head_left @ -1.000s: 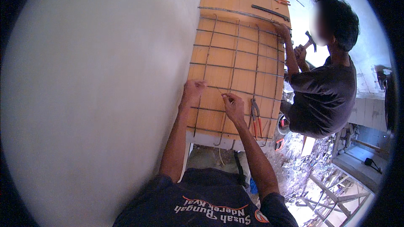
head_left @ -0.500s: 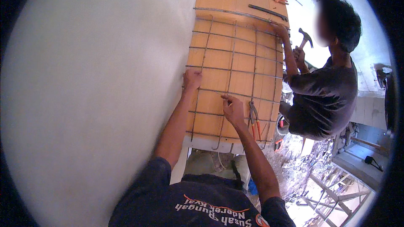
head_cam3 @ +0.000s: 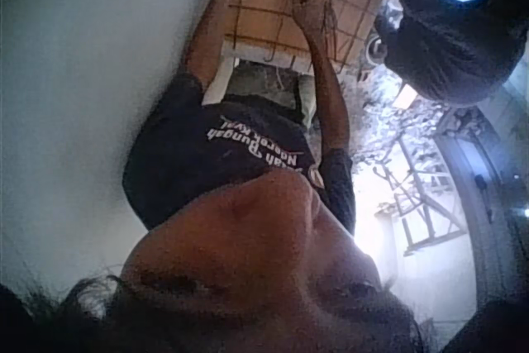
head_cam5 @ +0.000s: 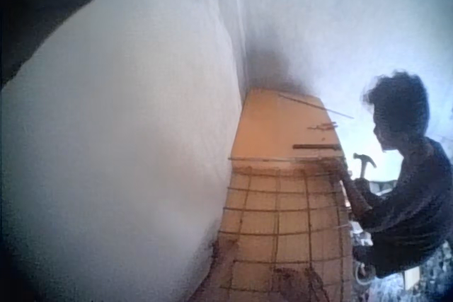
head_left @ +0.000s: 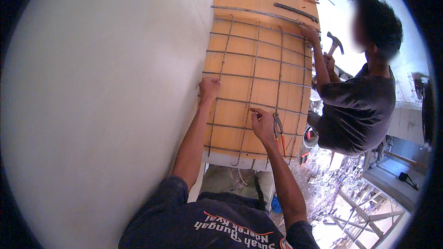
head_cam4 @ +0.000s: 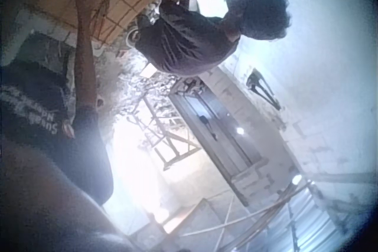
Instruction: The person uses pliers to cut and tie wire mesh to a wooden board mounted on a wall. Another person is present in the background, also working on the wall with a hammer.
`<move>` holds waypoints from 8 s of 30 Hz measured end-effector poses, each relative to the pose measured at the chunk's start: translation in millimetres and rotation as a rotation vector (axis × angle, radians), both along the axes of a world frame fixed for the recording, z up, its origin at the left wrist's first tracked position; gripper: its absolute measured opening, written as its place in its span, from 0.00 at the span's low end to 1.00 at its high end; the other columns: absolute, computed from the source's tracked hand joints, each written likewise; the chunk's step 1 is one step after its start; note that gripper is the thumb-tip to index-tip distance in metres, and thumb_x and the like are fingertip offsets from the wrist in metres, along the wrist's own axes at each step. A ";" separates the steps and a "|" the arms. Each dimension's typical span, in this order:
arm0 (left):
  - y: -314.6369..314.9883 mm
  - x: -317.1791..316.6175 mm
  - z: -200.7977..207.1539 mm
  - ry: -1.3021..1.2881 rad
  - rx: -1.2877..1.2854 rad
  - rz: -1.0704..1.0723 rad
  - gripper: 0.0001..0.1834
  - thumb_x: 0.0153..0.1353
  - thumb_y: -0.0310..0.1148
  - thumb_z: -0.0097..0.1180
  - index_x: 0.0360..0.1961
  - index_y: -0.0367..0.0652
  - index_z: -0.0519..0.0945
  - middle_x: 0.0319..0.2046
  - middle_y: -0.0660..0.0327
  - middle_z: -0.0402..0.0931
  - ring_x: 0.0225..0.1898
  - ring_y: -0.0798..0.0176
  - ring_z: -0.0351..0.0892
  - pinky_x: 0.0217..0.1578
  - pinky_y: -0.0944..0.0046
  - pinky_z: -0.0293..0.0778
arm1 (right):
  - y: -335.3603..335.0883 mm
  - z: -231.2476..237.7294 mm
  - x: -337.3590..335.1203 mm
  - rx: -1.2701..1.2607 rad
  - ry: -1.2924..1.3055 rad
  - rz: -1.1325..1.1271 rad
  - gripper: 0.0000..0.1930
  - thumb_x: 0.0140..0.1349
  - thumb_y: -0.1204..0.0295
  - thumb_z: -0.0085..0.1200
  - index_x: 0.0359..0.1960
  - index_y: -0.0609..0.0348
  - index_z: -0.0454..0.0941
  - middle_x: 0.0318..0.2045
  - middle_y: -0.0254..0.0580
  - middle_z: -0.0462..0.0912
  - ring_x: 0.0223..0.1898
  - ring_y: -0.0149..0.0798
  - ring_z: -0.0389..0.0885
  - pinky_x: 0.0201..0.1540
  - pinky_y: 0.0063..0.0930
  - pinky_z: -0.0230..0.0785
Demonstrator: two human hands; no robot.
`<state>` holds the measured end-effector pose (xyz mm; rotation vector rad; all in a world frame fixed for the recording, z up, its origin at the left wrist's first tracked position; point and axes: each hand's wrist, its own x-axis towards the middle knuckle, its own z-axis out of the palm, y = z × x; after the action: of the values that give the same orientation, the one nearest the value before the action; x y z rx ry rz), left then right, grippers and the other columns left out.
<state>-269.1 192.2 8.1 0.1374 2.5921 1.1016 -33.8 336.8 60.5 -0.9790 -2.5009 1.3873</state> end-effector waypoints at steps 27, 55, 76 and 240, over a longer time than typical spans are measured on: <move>5.2 -16.8 -16.1 -0.612 0.721 0.245 0.11 0.69 0.31 0.56 0.29 0.38 0.81 0.21 0.60 0.79 0.19 0.65 0.77 0.21 0.64 0.72 | -26.1 -12.6 -85.0 -0.344 -0.097 -0.125 0.15 0.64 0.66 0.57 0.43 0.66 0.86 0.27 0.50 0.87 0.30 0.42 0.88 0.37 0.34 0.78; 16.0 -36.8 25.9 -0.176 -0.098 -0.038 0.14 0.63 0.40 0.59 0.32 0.40 0.87 0.20 0.53 0.83 0.20 0.55 0.84 0.33 0.53 0.80 | -39.6 -71.0 -186.9 -0.750 -0.056 -0.197 0.13 0.70 0.65 0.55 0.48 0.59 0.85 0.15 0.30 0.71 0.11 0.27 0.63 0.12 0.28 0.57; 7.3 -1.7 14.7 0.264 0.185 -0.120 0.12 0.64 0.30 0.59 0.46 0.39 0.84 0.38 0.50 0.86 0.34 0.53 0.87 0.38 0.56 0.81 | -21.2 -43.3 -190.4 -0.296 -0.078 -0.046 0.14 0.60 0.67 0.61 0.23 0.67 0.85 0.18 0.41 0.84 0.20 0.32 0.84 0.26 0.27 0.77; 7.8 -12.4 -15.3 0.144 0.317 -0.058 0.12 0.49 0.24 0.69 0.37 0.35 0.86 0.43 0.47 0.80 0.45 0.48 0.82 0.47 0.55 0.78 | 78.4 93.1 -234.3 0.434 -0.622 1.213 0.17 0.64 0.72 0.51 0.54 0.41 0.76 0.37 0.47 0.84 0.39 0.47 0.86 0.36 0.43 0.75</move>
<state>-281.5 200.1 -7.2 0.3751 2.4964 1.5244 -268.1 415.2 153.6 0.4094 -3.8672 0.5194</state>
